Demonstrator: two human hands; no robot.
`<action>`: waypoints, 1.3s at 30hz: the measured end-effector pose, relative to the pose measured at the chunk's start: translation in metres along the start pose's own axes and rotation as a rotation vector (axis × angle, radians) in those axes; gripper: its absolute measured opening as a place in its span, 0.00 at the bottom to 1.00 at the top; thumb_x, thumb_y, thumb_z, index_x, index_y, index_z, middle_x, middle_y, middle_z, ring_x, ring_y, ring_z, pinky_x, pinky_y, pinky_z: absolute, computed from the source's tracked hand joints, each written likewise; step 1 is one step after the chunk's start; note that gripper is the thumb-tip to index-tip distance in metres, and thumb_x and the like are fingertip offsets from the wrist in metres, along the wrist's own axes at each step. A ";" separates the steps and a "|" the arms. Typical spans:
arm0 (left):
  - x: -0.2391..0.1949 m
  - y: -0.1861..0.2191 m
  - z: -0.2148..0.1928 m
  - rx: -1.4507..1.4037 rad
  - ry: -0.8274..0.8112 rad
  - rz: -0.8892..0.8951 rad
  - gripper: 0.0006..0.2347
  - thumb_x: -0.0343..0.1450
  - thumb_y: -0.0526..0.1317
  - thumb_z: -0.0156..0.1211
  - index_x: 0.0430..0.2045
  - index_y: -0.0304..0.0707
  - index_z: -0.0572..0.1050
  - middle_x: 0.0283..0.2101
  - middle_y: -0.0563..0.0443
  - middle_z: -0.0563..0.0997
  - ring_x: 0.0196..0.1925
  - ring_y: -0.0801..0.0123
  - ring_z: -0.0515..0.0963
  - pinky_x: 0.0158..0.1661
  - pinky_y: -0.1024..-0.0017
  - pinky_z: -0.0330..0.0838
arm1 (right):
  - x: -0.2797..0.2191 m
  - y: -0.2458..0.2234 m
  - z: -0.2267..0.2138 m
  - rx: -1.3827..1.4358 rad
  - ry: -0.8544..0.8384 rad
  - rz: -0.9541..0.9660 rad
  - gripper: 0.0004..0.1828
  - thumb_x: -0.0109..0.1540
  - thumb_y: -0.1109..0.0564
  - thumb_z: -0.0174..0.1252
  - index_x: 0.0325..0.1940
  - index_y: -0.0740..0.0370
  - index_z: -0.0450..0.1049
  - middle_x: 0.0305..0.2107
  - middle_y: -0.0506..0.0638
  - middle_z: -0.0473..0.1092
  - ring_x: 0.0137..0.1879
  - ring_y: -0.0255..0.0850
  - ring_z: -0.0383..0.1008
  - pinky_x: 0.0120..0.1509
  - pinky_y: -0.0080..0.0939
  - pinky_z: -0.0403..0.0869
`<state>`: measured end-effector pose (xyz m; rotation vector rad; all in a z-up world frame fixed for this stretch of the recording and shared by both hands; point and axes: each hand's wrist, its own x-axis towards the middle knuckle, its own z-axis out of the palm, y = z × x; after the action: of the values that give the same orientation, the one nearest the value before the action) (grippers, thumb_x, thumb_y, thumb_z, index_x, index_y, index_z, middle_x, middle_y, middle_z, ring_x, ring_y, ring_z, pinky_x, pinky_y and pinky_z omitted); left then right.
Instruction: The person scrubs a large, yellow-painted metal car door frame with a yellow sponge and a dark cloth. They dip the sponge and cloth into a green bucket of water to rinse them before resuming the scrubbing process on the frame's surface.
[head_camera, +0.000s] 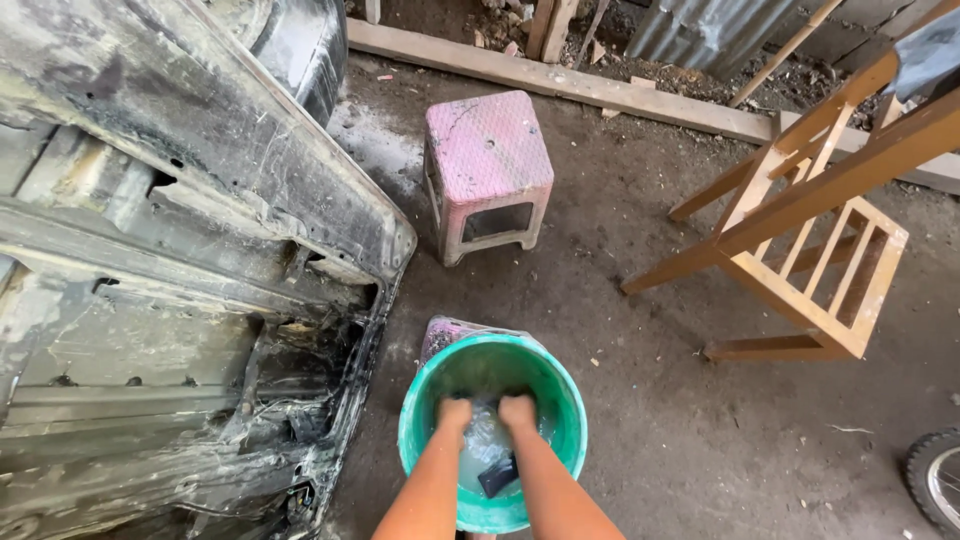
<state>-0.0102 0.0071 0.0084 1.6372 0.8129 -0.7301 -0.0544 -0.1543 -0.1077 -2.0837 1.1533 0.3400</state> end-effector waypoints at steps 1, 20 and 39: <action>-0.022 0.018 -0.004 -0.003 0.002 0.004 0.21 0.65 0.32 0.57 0.54 0.25 0.76 0.48 0.33 0.83 0.47 0.49 0.83 0.47 0.53 0.75 | -0.022 -0.026 -0.027 0.002 0.001 -0.005 0.19 0.57 0.50 0.58 0.38 0.70 0.82 0.38 0.69 0.78 0.50 0.61 0.80 0.55 0.53 0.75; -0.292 0.259 -0.039 0.025 0.161 0.844 0.19 0.60 0.44 0.75 0.37 0.30 0.77 0.35 0.35 0.84 0.37 0.46 0.85 0.39 0.58 0.78 | -0.272 -0.279 -0.272 1.463 -0.140 0.031 0.13 0.66 0.58 0.55 0.53 0.65 0.67 0.42 0.57 0.74 0.42 0.46 0.78 0.42 0.47 0.77; -0.393 0.402 -0.259 -0.094 0.486 1.104 0.21 0.64 0.41 0.66 0.50 0.39 0.70 0.52 0.38 0.79 0.55 0.44 0.78 0.54 0.55 0.72 | -0.403 -0.522 -0.273 1.561 -0.520 -0.385 0.15 0.67 0.64 0.53 0.58 0.68 0.65 0.43 0.56 0.74 0.44 0.48 0.78 0.47 0.48 0.79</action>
<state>0.1056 0.1478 0.6000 1.8668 0.1495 0.4849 0.1150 0.0858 0.5431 -0.6857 0.3440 -0.1985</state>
